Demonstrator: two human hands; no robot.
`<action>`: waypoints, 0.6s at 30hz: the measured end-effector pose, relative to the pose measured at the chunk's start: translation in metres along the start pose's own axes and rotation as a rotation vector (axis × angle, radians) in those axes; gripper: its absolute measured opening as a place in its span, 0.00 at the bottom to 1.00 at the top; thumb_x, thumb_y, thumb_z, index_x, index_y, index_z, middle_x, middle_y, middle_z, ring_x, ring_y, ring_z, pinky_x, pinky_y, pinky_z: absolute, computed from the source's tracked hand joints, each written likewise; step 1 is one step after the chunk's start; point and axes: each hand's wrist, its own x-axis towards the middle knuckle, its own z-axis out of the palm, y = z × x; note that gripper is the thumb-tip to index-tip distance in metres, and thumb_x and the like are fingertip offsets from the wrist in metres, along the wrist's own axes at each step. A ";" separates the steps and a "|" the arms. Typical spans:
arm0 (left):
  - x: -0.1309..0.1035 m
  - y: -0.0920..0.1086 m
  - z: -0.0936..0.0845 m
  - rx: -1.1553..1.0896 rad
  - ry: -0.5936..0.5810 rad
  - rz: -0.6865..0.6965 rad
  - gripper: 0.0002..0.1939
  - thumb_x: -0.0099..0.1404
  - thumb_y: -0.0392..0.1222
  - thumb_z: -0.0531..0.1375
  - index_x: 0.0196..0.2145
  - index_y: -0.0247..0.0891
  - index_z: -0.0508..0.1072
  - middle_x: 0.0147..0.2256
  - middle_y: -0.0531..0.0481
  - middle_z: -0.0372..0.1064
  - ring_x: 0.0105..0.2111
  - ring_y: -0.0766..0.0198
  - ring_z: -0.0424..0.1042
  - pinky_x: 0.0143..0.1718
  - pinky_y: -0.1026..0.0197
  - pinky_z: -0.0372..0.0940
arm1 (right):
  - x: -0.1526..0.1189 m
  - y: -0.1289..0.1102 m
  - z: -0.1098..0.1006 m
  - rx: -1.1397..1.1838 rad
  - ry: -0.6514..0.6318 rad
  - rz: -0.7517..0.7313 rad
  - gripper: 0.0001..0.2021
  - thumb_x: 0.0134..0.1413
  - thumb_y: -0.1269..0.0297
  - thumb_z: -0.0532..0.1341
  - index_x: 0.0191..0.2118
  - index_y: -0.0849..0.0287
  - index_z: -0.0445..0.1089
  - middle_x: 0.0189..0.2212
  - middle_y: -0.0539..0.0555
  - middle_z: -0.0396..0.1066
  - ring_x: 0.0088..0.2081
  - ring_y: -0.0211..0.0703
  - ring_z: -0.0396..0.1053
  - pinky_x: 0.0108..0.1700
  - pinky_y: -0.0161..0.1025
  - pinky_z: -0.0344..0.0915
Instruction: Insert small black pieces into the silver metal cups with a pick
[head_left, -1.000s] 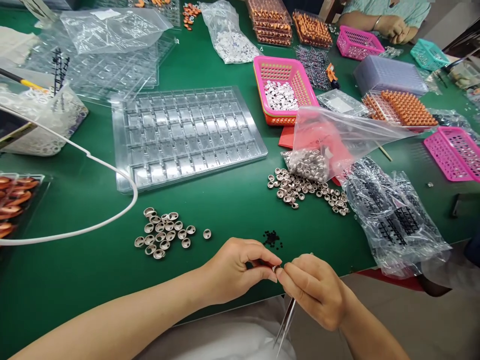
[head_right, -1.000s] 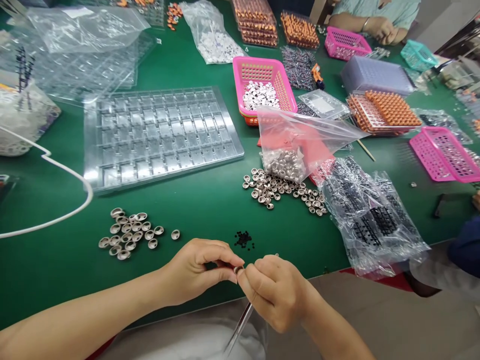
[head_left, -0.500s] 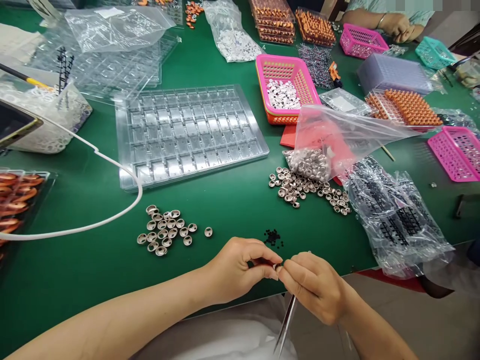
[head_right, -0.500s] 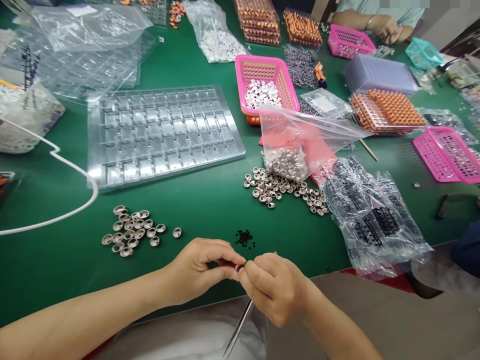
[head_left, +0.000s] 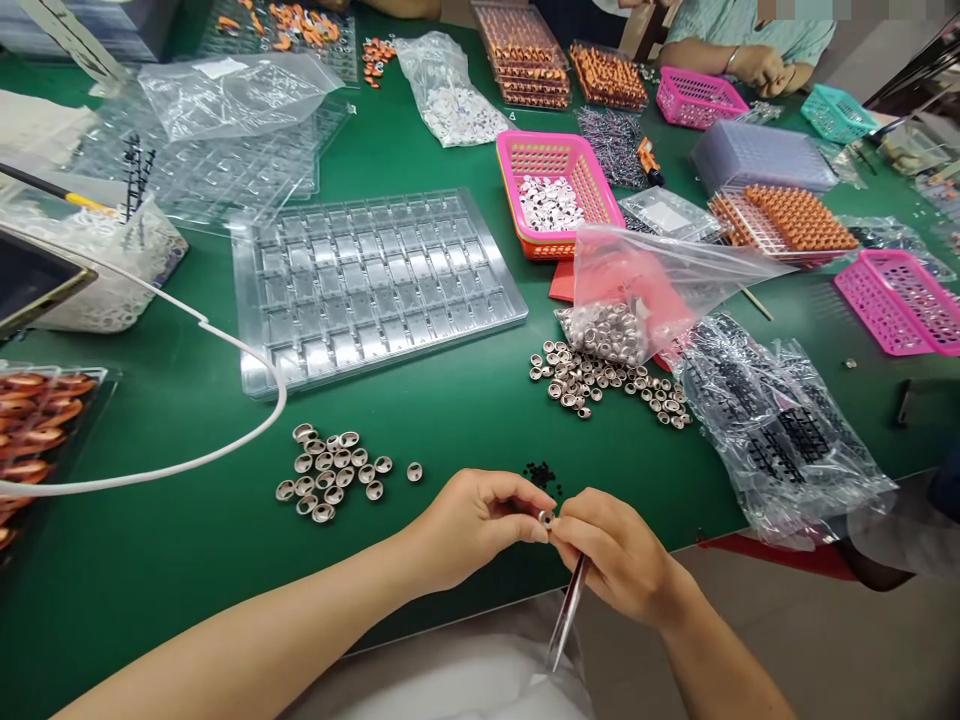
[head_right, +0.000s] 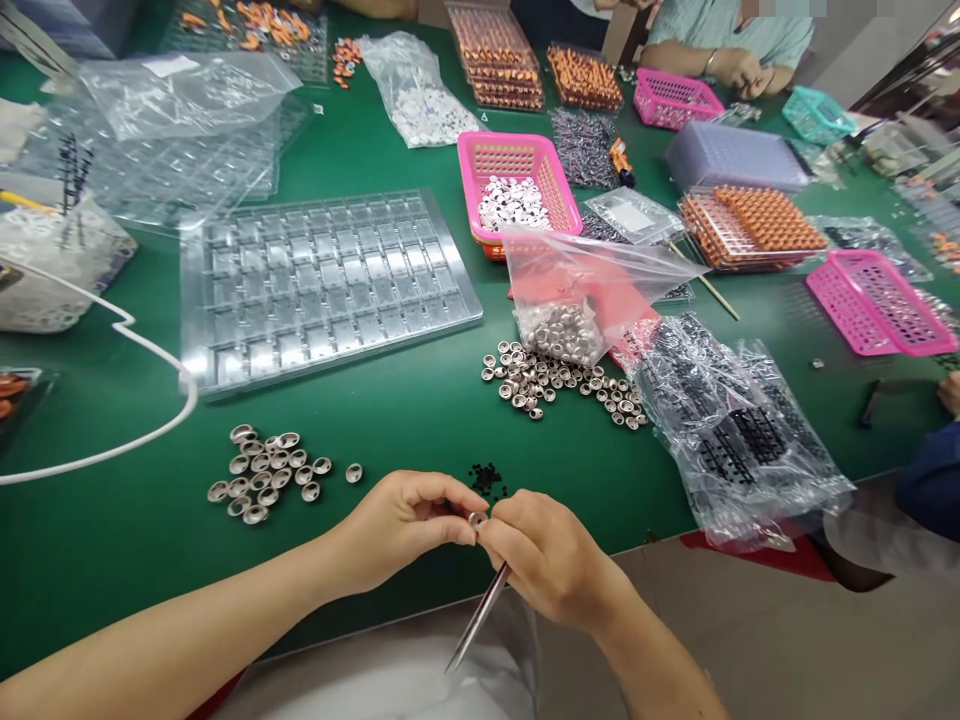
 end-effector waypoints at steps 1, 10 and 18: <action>0.000 0.001 0.000 -0.069 -0.003 -0.014 0.09 0.53 0.35 0.70 0.34 0.35 0.83 0.29 0.52 0.78 0.31 0.64 0.75 0.38 0.63 0.71 | -0.002 -0.001 0.002 0.027 0.062 0.025 0.12 0.63 0.78 0.57 0.50 0.59 0.67 0.32 0.52 0.72 0.30 0.37 0.66 0.32 0.35 0.68; 0.001 0.008 -0.003 -0.248 0.000 -0.088 0.12 0.47 0.35 0.75 0.32 0.34 0.81 0.30 0.51 0.78 0.30 0.65 0.74 0.38 0.61 0.71 | -0.007 -0.007 0.026 0.210 0.824 0.518 0.06 0.59 0.74 0.63 0.40 0.57 0.71 0.29 0.50 0.68 0.31 0.40 0.68 0.29 0.37 0.67; 0.000 0.006 -0.001 -0.221 0.017 -0.098 0.12 0.47 0.34 0.74 0.31 0.34 0.80 0.28 0.52 0.77 0.30 0.65 0.74 0.38 0.62 0.70 | -0.011 0.000 0.033 0.249 0.911 0.589 0.03 0.58 0.72 0.65 0.38 0.57 0.73 0.30 0.51 0.69 0.32 0.41 0.70 0.27 0.36 0.64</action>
